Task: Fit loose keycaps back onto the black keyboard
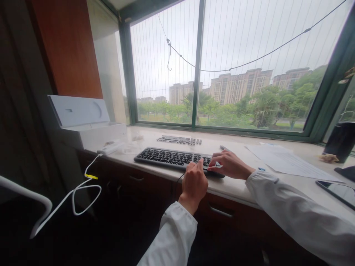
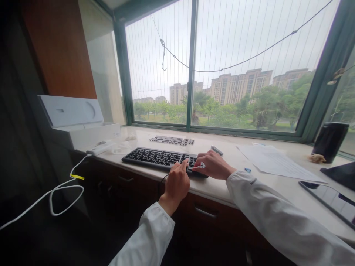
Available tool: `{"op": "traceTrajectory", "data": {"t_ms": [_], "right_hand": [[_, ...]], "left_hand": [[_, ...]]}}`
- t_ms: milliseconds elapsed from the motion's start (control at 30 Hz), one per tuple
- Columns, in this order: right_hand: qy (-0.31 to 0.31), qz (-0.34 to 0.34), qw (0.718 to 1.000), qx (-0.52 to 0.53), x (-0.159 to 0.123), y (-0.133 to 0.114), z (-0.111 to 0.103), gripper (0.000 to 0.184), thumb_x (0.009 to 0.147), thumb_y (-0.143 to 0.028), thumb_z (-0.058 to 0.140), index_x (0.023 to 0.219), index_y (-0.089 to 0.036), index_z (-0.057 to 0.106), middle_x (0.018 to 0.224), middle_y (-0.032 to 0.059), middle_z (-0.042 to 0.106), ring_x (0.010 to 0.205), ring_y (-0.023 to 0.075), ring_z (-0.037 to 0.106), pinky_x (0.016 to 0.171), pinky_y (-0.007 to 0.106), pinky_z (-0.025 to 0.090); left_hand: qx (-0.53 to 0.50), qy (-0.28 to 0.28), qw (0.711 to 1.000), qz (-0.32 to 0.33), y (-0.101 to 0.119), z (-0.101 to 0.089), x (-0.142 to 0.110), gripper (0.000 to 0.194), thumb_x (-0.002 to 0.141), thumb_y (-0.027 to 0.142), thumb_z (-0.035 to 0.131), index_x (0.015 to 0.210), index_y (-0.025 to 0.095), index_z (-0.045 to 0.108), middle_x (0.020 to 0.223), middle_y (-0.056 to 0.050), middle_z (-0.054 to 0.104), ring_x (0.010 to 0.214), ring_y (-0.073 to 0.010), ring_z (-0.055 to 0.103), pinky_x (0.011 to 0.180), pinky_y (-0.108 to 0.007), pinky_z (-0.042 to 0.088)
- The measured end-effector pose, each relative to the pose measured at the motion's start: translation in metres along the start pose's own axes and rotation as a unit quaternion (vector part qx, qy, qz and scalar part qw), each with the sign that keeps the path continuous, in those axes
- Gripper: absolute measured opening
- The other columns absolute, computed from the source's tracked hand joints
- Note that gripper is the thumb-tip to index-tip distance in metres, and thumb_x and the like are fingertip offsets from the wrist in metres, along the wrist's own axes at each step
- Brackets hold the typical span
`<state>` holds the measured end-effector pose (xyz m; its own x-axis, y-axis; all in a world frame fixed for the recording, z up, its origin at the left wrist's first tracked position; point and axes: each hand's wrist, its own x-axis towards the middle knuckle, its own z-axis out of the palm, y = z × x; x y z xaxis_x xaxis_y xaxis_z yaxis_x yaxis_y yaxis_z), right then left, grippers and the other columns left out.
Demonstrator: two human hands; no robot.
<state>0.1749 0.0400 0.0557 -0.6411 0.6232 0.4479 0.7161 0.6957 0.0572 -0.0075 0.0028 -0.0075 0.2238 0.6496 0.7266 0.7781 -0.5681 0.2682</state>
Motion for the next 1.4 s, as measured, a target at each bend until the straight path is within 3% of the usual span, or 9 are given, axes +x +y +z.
{"op": "traceTrajectory", "data": {"t_ms": [133,333,467,600,733,833,1067,1400], "right_hand": [[0.008,0.003,1.0,0.007,0.002,0.004,-0.002,0.033,0.087,-0.051,0.055,0.081,-0.025,0.072,0.08,0.0015,0.07,0.062,0.0123,0.058,0.071,0.03,0.037],[0.059,0.105,0.991,-0.05,0.019,0.034,-0.015,0.04,0.09,-0.053,0.046,0.08,-0.024,0.072,0.077,0.0031,0.071,0.061,0.0151,0.057,0.058,0.027,0.036],[-0.005,0.161,0.978,-0.129,0.045,0.072,-0.013,0.037,0.088,-0.05,0.047,0.082,-0.025,0.073,0.081,0.0038,0.072,0.072,0.0184,0.063,0.061,0.027,0.037],[-0.1,0.219,0.953,-0.184,0.076,0.107,0.004,0.037,0.085,-0.049,0.048,0.088,-0.023,0.074,0.091,0.008,0.072,0.081,0.022,0.064,0.071,0.031,0.042],[-0.122,0.31,0.931,-0.152,0.1,0.129,0.028,0.034,0.082,-0.047,0.055,0.096,-0.023,0.074,0.105,0.0109,0.07,0.093,0.0256,0.063,0.076,0.035,0.045],[-0.126,0.329,0.928,-0.124,0.115,0.139,0.047,0.033,0.081,-0.047,0.056,0.098,-0.025,0.074,0.109,0.0085,0.069,0.097,0.0247,0.062,0.077,0.034,0.046],[-0.139,0.304,0.938,-0.092,0.147,0.158,0.086,0.034,0.078,-0.046,0.062,0.107,-0.029,0.07,0.108,0.0032,0.069,0.096,0.018,0.06,0.08,0.028,0.046],[-0.154,0.35,0.92,-0.085,0.158,0.18,0.111,0.034,0.078,-0.042,0.063,0.109,-0.029,0.07,0.118,0.0067,0.064,0.105,0.0233,0.059,0.085,0.035,0.047]], "left_hand": [[-0.004,-0.005,1.0,-0.005,0.0,-0.002,0.0,0.047,0.088,0.007,0.038,0.133,0.01,0.047,0.108,-0.011,0.064,0.103,-0.0213,0.055,0.094,-0.033,0.045],[0.033,-0.015,0.999,0.04,0.004,-0.006,0.002,0.044,0.088,0.006,0.037,0.131,0.009,0.047,0.107,-0.011,0.063,0.104,-0.0227,0.053,0.093,-0.035,0.045],[0.053,-0.034,0.996,0.059,0.007,-0.011,0.018,0.035,0.087,0.007,0.041,0.119,0.013,0.055,0.105,-0.011,0.062,0.104,-0.023,0.054,0.092,-0.035,0.046],[-0.018,-0.008,0.999,-0.037,0.002,-0.008,0.031,0.028,0.088,0.01,0.041,0.108,0.017,0.059,0.104,-0.009,0.063,0.099,-0.0199,0.058,0.084,-0.029,0.048],[-0.058,0.018,0.991,-0.117,-0.002,-0.002,0.031,0.027,0.087,0.012,0.041,0.107,0.017,0.058,0.104,-0.008,0.064,0.085,-0.0195,0.063,0.075,-0.029,0.049],[-0.066,0.02,0.989,-0.134,0.0,-0.003,0.029,0.024,0.087,0.014,0.042,0.103,0.018,0.059,0.102,-0.008,0.064,0.083,-0.0207,0.064,0.074,-0.03,0.048],[-0.079,0.031,0.985,-0.152,0.003,-0.008,0.029,0.024,0.085,0.014,0.041,0.1,0.018,0.06,0.098,-0.008,0.065,0.081,-0.0213,0.064,0.07,-0.03,0.047],[-0.087,0.039,0.984,-0.147,0.005,-0.008,0.028,0.023,0.084,0.015,0.042,0.098,0.019,0.06,0.096,-0.006,0.066,0.081,-0.0212,0.064,0.07,-0.03,0.047]]}}
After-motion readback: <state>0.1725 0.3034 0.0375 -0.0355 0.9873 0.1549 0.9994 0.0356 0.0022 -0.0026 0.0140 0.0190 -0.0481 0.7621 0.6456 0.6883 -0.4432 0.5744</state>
